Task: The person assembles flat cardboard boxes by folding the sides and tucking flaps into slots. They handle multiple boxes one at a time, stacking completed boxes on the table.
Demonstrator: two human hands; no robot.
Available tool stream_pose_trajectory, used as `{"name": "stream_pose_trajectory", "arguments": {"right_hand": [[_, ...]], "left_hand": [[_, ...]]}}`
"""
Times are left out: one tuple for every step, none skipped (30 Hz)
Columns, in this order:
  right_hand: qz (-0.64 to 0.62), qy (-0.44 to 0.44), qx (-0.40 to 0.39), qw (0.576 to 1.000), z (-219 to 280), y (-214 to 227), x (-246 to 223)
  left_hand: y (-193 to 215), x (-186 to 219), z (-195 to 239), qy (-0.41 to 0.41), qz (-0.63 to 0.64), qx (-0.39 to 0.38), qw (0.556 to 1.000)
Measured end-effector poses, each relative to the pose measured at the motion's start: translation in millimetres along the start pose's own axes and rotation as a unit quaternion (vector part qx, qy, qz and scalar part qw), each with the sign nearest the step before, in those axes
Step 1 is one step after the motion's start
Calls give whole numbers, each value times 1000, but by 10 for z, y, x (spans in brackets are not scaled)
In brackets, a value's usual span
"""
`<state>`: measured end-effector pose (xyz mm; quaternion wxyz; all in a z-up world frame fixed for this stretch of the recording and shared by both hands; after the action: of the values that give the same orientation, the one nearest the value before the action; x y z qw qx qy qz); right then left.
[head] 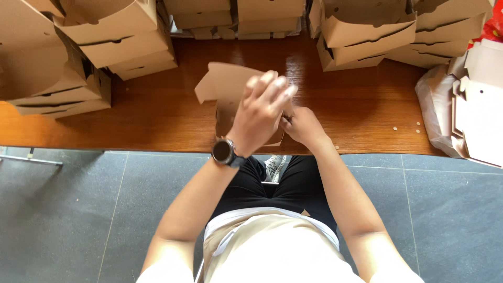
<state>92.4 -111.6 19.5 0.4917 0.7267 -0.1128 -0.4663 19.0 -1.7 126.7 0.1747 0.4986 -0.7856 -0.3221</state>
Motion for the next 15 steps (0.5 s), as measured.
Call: {"name": "stream_pose_trajectory", "arguments": {"right_hand": [[0,-1,4,1000,25,8,-27],[-1,22,22,1000,44,43,-68],[-2,44,40,998,67,81,-108],[1,43,46,998,114,172,-178],[-4,71,63,996,165,270,-267],[-8,97,79,992,218,357,-354],[-7,95,85,992,215,368,-251],[-114,79,86,987,221,375,-122],[-220,63,86,970,227,374,11],[-219,61,89,970,228,427,-27],[-280,76,90,953,230,482,-70],[-341,92,92,931,231,536,-116],[-340,91,96,931,198,480,-78],[-366,110,79,921,151,427,-57],[-390,129,63,909,103,376,-35]], "left_hand": [[-23,-59,-37,-4,0,1,1000],[-93,-118,-95,-8,-36,-51,998],[-162,-176,-153,-12,-72,-102,992],[-211,-237,-173,-18,-72,-98,992],[-269,-295,-197,-29,-66,-99,992],[-332,-356,-217,-41,-59,-102,992],[-316,-363,-243,-47,-59,-99,992],[-323,-374,-255,-39,-38,-125,991],[-334,-384,-263,-30,-17,-150,988],[-303,-362,-274,-34,-15,-150,988],[-295,-348,-278,-26,-4,-178,984],[-281,-337,-282,-19,7,-206,978],[-258,-294,-300,-23,8,-206,978],[-242,-259,-332,-23,34,-217,975],[-227,-225,-363,-23,59,-228,972]]}}
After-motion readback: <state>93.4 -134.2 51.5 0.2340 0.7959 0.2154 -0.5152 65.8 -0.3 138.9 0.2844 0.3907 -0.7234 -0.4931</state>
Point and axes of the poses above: each hand's wrist, its own z-axis away from the middle knuckle, its own y-axis out of the back of the hand, x = y × z, the point moved 4 cm from there along -z, towards the middle knuckle, and after that the axes turned 4 degrees about -x, right-handed, at the moved point
